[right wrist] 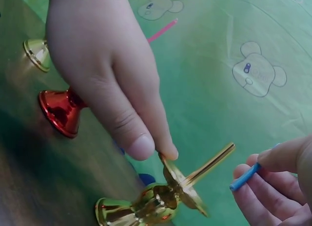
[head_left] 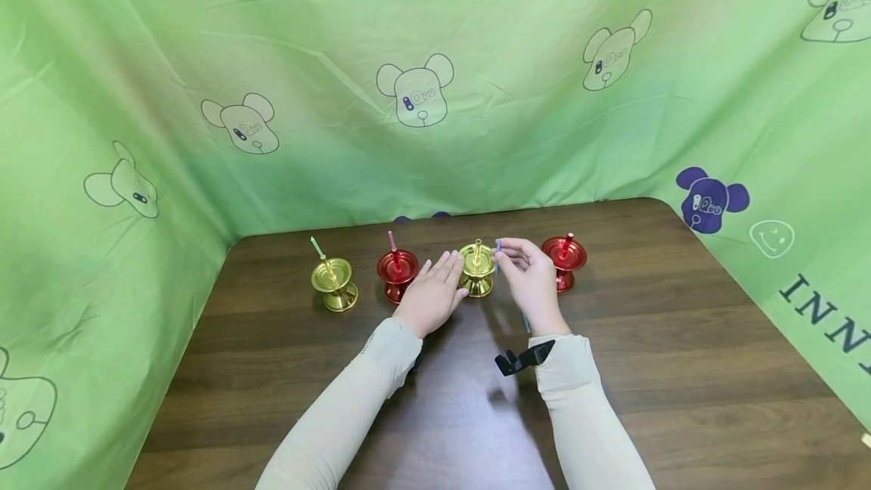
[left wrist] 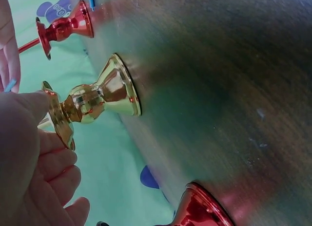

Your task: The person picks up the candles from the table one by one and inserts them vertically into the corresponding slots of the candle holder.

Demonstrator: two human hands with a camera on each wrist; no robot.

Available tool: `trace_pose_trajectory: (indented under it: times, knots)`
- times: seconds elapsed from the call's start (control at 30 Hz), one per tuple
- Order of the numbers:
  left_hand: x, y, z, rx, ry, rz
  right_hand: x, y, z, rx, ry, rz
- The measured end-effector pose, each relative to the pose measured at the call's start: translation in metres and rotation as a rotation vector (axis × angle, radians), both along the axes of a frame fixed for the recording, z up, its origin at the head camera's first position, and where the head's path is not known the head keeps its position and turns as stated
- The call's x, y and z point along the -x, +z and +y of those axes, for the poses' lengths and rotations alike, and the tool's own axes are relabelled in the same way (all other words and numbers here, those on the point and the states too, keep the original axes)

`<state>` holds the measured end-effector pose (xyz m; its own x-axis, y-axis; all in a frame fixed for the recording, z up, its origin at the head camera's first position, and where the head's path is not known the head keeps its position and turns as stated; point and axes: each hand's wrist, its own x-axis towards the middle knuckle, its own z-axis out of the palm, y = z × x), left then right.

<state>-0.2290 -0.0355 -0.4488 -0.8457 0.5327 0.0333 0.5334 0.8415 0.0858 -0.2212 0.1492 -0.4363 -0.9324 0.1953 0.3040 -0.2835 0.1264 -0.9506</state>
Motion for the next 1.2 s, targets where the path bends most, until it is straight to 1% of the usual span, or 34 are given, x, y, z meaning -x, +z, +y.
trace_pose_trajectory:
  times: [0.13, 0.17, 0.23, 0.43, 0.6, 0.9, 1.03, 1.2]
  knots:
    - [0.0, 0.001, 0.0, 0.0, 0.0, -0.003, 0.004, 0.005, -0.002, 0.019, -0.002, 0.025]
    - [-0.001, 0.002, -0.001, 0.001, 0.002, -0.007, 0.007, 0.002, -0.002, 0.02, -0.005, 0.044]
    - [-0.001, 0.003, 0.0, 0.007, 0.004, -0.012, 0.009, 0.004, -0.003, 0.021, -0.012, 0.06]
    - [0.0, 0.004, 0.0, 0.022, 0.001, -0.001, 0.017, 0.009, -0.006, 0.014, -0.034, 0.111]
    - [0.0, 0.003, 0.0, 0.027, 0.001, 0.005, 0.022, 0.012, -0.009, -0.001, -0.03, 0.12]
    - [-0.002, 0.005, -0.002, 0.019, -0.001, 0.02, 0.03, 0.016, -0.017, -0.03, -0.014, 0.157]
    - [-0.002, 0.003, -0.002, 0.024, 0.001, 0.02, 0.031, 0.017, -0.02, -0.038, -0.011, 0.175]
    - [0.001, -0.002, -0.001, 0.015, 0.003, 0.028, 0.034, 0.017, -0.021, -0.046, -0.005, 0.181]
